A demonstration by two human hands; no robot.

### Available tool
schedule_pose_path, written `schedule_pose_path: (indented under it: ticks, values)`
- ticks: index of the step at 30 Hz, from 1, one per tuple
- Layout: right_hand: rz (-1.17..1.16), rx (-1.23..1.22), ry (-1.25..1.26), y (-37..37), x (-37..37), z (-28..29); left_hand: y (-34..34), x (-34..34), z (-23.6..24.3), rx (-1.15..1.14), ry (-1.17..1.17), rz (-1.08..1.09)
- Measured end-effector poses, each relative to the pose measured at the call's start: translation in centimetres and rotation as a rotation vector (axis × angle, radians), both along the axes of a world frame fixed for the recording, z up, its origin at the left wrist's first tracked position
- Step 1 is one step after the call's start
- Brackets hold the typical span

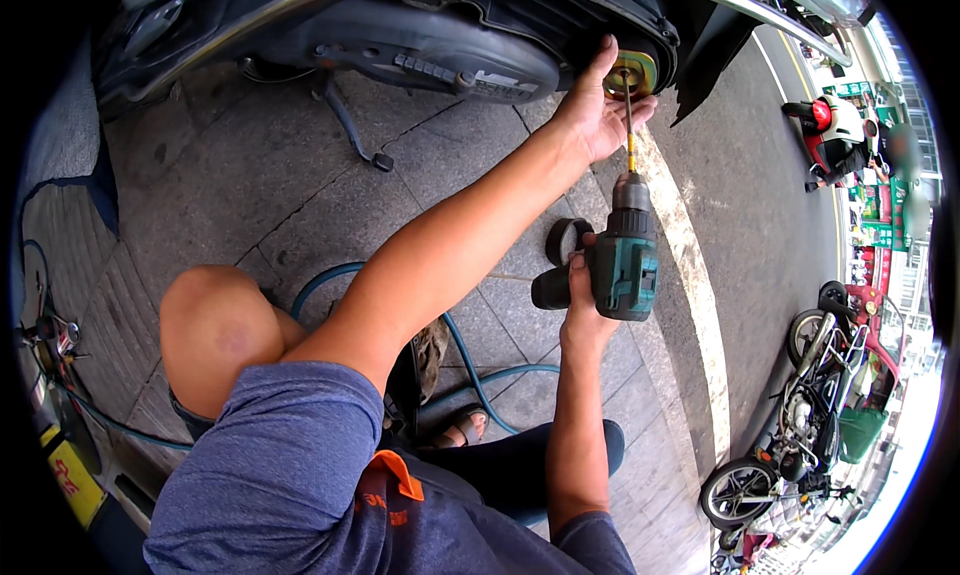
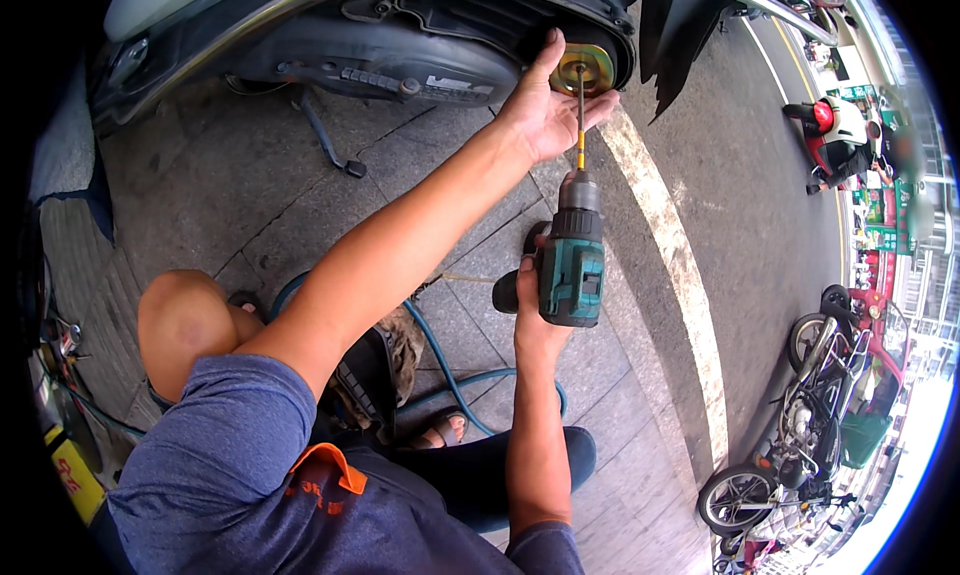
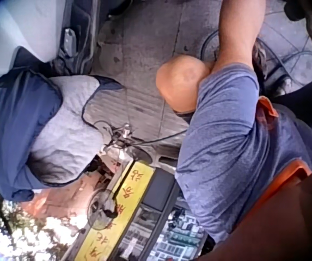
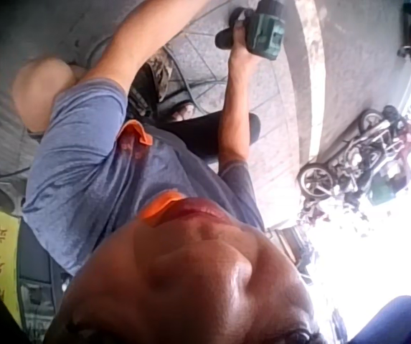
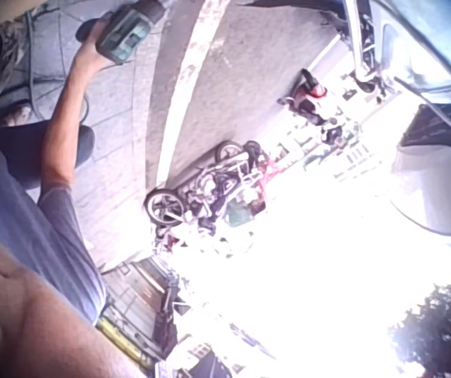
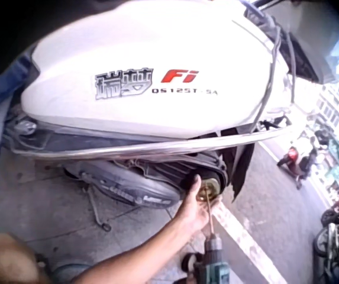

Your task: The person places an air filter element into the housing of a scooter, fits a plastic cover over the assembly, and secures the cover by driving screws into it using a power drill.

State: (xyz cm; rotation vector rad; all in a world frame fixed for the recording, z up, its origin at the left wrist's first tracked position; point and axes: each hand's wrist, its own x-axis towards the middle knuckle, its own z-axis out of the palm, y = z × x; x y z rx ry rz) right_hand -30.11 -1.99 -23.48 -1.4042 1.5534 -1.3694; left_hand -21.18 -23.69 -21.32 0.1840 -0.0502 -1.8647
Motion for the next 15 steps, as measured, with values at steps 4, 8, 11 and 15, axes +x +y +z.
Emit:
schedule_pose_path:
  ticks: [4, 8, 11, 15]
  values:
    - [-0.003, 0.008, 0.040, -0.10, -0.14, 0.02, 0.05, -0.07, 0.00, 0.014, -0.003, 0.013]
    - [0.005, 0.001, 0.095, -0.01, -0.35, -0.06, 0.13, -0.04, 0.06, 0.001, 0.015, 0.019]
    - [0.000, 0.015, 0.041, -0.06, -0.23, 0.12, 0.14, -0.09, 0.20, 0.004, 0.011, 0.019]
    - [0.000, -0.002, 0.020, -0.26, -0.09, -0.02, 0.04, -0.06, 0.15, 0.005, 0.011, 0.018]
